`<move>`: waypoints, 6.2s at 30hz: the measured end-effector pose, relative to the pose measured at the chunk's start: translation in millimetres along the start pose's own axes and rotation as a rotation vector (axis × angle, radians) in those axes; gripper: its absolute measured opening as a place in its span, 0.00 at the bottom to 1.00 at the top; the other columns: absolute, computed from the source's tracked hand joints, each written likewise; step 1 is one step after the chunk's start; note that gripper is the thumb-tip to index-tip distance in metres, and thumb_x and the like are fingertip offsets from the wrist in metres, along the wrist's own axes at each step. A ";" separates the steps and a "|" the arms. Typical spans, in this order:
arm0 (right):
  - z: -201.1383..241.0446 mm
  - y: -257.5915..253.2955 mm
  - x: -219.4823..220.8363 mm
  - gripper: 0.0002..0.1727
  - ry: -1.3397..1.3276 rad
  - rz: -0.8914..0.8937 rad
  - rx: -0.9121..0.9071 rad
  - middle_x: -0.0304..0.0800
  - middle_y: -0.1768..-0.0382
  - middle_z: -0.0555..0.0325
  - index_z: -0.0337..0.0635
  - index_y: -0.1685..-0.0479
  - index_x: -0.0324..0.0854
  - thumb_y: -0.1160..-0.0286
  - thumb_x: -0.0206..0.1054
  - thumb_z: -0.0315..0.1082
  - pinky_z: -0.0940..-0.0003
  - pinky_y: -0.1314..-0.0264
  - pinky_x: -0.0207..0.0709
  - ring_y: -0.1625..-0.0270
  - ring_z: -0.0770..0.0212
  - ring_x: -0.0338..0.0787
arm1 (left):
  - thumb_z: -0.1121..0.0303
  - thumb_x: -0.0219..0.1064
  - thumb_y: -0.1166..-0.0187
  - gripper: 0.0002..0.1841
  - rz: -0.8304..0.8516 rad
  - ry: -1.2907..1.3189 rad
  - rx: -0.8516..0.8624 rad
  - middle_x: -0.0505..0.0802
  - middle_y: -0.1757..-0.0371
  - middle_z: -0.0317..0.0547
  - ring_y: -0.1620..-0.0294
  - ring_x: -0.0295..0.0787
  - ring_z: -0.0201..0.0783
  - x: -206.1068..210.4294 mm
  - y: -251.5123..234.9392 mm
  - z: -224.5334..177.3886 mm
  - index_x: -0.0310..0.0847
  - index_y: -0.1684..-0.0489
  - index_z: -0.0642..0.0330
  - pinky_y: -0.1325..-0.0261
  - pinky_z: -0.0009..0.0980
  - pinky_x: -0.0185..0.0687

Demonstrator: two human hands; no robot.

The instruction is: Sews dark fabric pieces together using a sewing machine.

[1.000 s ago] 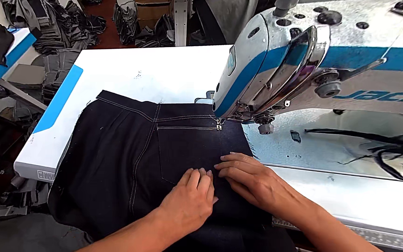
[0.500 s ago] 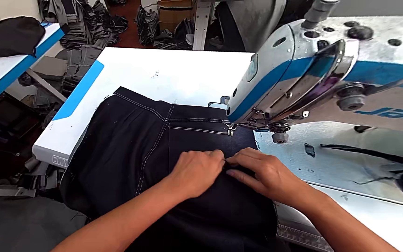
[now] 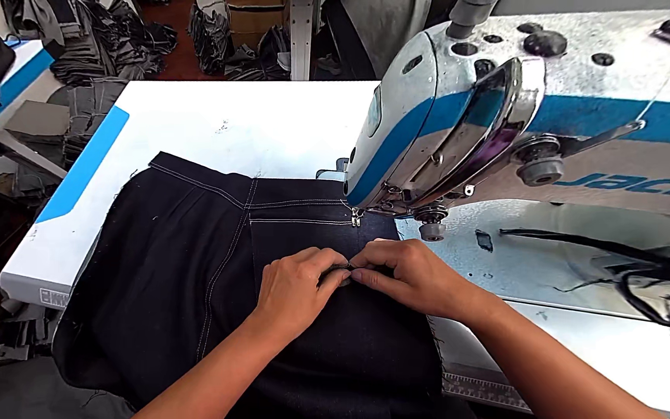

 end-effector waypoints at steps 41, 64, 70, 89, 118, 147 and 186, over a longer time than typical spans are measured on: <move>20.1 20.5 -0.7 0.13 0.368 -0.091 -0.371 0.96 0.67 0.55 0.40 0.60 0.93 0.20 0.61 0.33 0.68 0.63 0.85 0.62 0.59 0.95 | 0.45 0.66 0.21 0.25 -0.044 -0.198 0.101 0.96 0.49 0.41 0.47 0.93 0.37 -21.7 69.1 0.7 0.90 0.42 0.58 0.45 0.30 0.87; 64.5 46.5 32.8 0.16 0.566 -0.088 -0.179 0.96 0.53 0.50 0.36 0.51 0.91 0.20 0.54 0.23 0.55 0.31 0.84 0.45 0.50 0.94 | 0.81 0.51 0.16 0.18 0.256 -0.777 0.559 0.93 0.40 0.56 0.39 0.93 0.47 -18.0 76.1 -15.9 0.83 0.36 0.73 0.36 0.33 0.86; 75.3 47.0 68.5 0.15 0.346 -0.270 -0.051 0.97 0.50 0.55 0.44 0.49 0.93 0.15 0.60 0.36 0.69 0.31 0.83 0.40 0.58 0.94 | 0.80 0.53 0.16 0.15 0.160 -0.602 0.507 0.95 0.42 0.57 0.38 0.93 0.49 -20.6 79.0 -9.6 0.86 0.44 0.70 0.33 0.33 0.84; 90.2 22.4 60.2 0.14 0.471 -0.118 0.183 0.88 0.67 0.64 0.53 0.59 0.92 0.25 0.60 0.44 0.66 0.73 0.81 0.65 0.62 0.90 | 0.63 0.63 0.15 0.12 0.080 -0.163 0.497 0.97 0.51 0.38 0.50 0.93 0.36 -38.9 73.9 38.4 0.94 0.51 0.54 0.47 0.26 0.86; 70.9 -0.5 28.2 0.10 0.168 0.032 0.446 0.85 0.73 0.73 0.56 0.63 0.92 0.23 0.66 0.44 0.62 0.74 0.72 0.75 0.70 0.81 | 0.72 0.69 0.23 0.08 -0.157 -0.164 0.746 0.93 0.63 0.37 0.55 0.85 0.39 -30.3 30.2 36.7 0.95 0.65 0.50 0.42 0.40 0.73; 84.6 20.5 53.3 0.15 0.522 -0.249 -0.049 0.92 0.73 0.52 0.38 0.62 0.94 0.21 0.62 0.36 0.62 0.81 0.72 0.74 0.54 0.90 | 0.68 0.78 0.30 0.10 0.244 0.144 0.258 0.95 0.55 0.48 0.49 0.90 0.47 -36.4 32.6 38.5 0.94 0.55 0.61 0.45 0.44 0.82; 93.6 0.7 68.2 0.18 0.719 0.009 -0.243 0.79 0.74 0.54 0.47 0.47 0.91 0.11 0.52 0.39 0.66 0.88 0.65 0.80 0.55 0.80 | 0.60 0.64 0.16 0.19 0.242 -0.217 0.301 0.84 0.22 0.49 0.14 0.69 0.55 -24.9 -10.1 32.2 0.85 0.28 0.49 0.12 0.59 0.58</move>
Point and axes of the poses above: each hand's wrist, its own y-axis away from the middle knuckle, its own x-axis out of the palm, z = x × y, the point moved 2 cm from there along -y, towards the middle knuckle
